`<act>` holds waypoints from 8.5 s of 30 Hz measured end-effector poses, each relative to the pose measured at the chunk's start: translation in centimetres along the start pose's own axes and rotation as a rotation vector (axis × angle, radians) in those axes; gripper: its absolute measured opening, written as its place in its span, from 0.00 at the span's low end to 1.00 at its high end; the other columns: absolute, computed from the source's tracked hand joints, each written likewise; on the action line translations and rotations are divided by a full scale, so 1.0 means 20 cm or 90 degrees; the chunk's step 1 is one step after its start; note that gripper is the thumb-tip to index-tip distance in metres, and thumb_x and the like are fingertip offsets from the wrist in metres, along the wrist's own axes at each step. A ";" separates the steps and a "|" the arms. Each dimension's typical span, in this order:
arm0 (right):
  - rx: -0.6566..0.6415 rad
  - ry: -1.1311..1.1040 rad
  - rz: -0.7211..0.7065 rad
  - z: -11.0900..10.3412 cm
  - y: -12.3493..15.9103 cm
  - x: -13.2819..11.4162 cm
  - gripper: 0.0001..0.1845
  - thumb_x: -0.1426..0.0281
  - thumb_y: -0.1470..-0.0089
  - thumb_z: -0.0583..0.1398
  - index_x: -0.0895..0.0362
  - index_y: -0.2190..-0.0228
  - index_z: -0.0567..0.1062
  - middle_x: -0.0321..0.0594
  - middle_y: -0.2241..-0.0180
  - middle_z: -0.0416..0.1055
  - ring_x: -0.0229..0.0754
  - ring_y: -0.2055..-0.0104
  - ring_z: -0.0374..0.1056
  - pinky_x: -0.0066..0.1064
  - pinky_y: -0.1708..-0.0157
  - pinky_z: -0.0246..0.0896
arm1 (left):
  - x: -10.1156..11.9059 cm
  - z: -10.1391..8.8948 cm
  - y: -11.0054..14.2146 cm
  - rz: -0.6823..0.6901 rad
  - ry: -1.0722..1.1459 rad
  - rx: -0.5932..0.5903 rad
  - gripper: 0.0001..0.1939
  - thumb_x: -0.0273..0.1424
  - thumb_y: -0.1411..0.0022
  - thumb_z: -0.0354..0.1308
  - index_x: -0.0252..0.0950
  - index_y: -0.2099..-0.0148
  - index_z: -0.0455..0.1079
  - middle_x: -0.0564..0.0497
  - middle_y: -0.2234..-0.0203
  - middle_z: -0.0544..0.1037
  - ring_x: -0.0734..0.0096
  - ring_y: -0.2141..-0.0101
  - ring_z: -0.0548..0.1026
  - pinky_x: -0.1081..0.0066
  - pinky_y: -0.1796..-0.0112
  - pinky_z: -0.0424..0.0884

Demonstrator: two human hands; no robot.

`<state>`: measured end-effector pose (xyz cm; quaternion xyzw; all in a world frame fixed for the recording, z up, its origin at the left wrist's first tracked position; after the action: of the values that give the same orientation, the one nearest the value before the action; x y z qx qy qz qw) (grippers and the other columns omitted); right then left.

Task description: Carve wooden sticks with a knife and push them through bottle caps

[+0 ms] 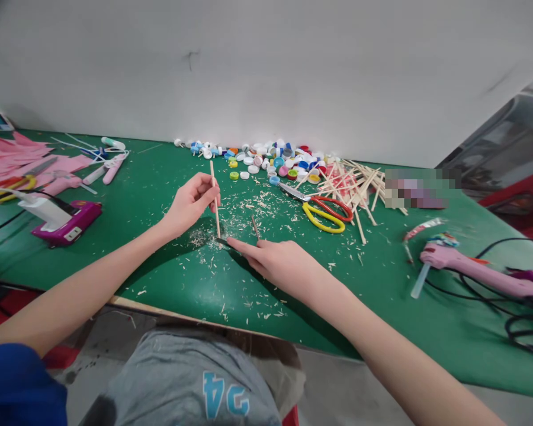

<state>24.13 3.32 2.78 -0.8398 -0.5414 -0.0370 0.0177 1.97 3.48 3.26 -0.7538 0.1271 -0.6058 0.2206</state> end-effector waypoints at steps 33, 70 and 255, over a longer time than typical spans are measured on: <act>-0.083 -0.095 0.026 -0.10 0.03 -0.07 0.27 0.67 0.32 0.46 0.45 0.34 0.53 0.39 0.68 0.72 0.37 0.69 0.68 0.26 0.71 0.56 | 0.01 0.02 -0.01 -0.002 -0.043 0.019 0.05 0.35 0.35 0.53 0.40 0.63 0.62 0.57 0.78 0.71 0.80 0.80 0.69 0.74 0.75 0.69; -0.020 0.144 0.082 0.04 0.00 -0.10 0.26 0.61 0.32 0.43 0.40 0.34 0.51 0.36 0.70 0.68 0.32 0.77 0.63 0.28 0.80 0.31 | -0.04 0.00 -0.01 0.043 0.009 -0.009 0.08 0.37 0.30 0.48 0.38 0.59 0.58 0.56 0.75 0.66 0.81 0.77 0.63 0.75 0.75 0.61; 0.070 0.029 -0.020 0.03 0.01 -0.03 0.27 0.64 0.33 0.45 0.39 0.34 0.50 0.34 0.70 0.66 0.28 0.81 0.49 0.26 0.78 0.32 | -0.03 0.01 -0.01 -0.154 0.074 0.009 0.06 0.28 0.30 0.43 0.38 0.61 0.60 0.59 0.82 0.70 0.83 0.84 0.65 0.77 0.79 0.63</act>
<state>24.11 2.71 2.10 -0.8280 -0.5551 -0.0267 0.0753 1.96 4.05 2.84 -0.7256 0.0437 -0.6715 0.1437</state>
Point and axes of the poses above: each hand's wrist, its own y-axis away from the middle knuckle, its own z-axis out of the palm, x = y × z, the point moved 3 cm from there along -y, towards the middle knuckle
